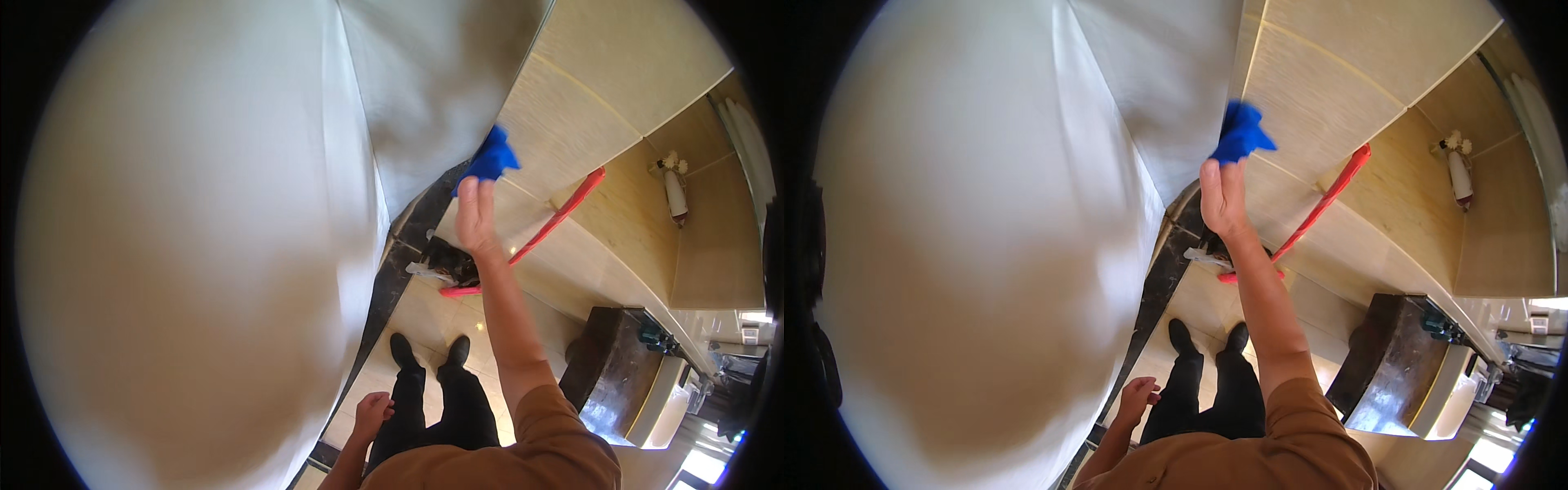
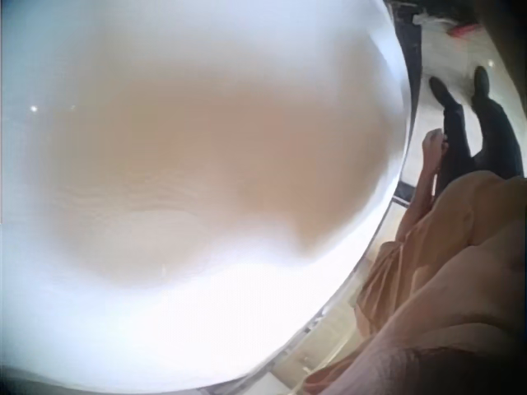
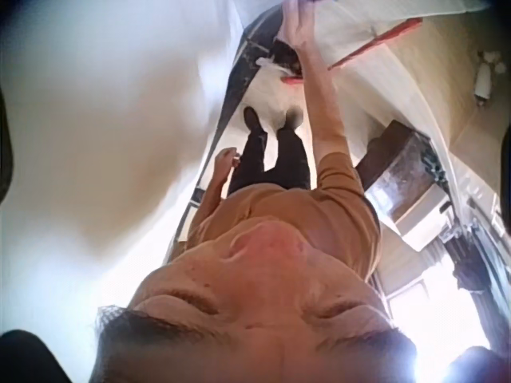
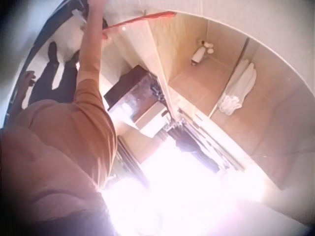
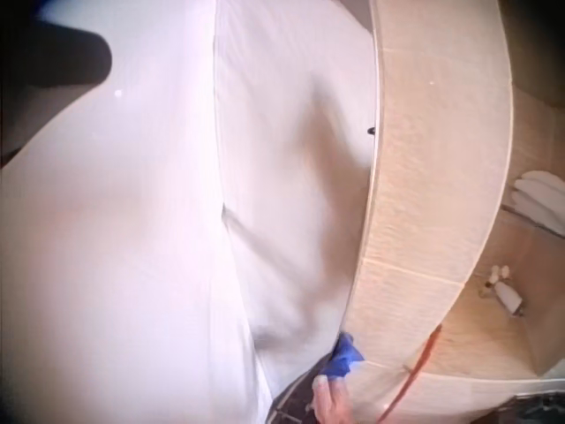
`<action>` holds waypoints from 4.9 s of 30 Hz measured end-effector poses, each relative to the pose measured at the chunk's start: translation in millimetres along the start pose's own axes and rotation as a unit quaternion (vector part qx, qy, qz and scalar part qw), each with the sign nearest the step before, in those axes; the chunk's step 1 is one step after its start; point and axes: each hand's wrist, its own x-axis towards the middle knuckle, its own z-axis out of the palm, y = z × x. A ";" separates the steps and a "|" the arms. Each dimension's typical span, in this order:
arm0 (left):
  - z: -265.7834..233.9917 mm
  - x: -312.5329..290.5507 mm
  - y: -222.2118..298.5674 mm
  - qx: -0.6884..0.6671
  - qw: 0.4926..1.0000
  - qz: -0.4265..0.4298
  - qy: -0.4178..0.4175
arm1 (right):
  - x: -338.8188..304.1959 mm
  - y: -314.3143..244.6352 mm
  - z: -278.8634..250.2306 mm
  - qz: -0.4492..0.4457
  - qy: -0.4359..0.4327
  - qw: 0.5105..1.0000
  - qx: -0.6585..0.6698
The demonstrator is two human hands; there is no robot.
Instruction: The person cleans a bathroom using a blue cloth and a pink squeegee. They wipe the sink basin, the countertop, and the glass shower door, moving between different surfaces to remove dirt and water.
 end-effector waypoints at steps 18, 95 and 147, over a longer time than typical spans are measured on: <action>184.8 327.1 35.8 0.070 0.910 0.408 0.021 | -71.3 202.8 54.2 -0.192 0.015 0.981 0.024; 218.6 460.5 107.4 0.221 0.581 0.765 0.171 | -1.5 129.7 -73.5 -0.454 0.314 0.601 -0.578; 233.7 475.3 102.8 0.225 0.624 0.741 0.103 | 61.8 106.6 24.1 -0.521 0.076 0.847 0.074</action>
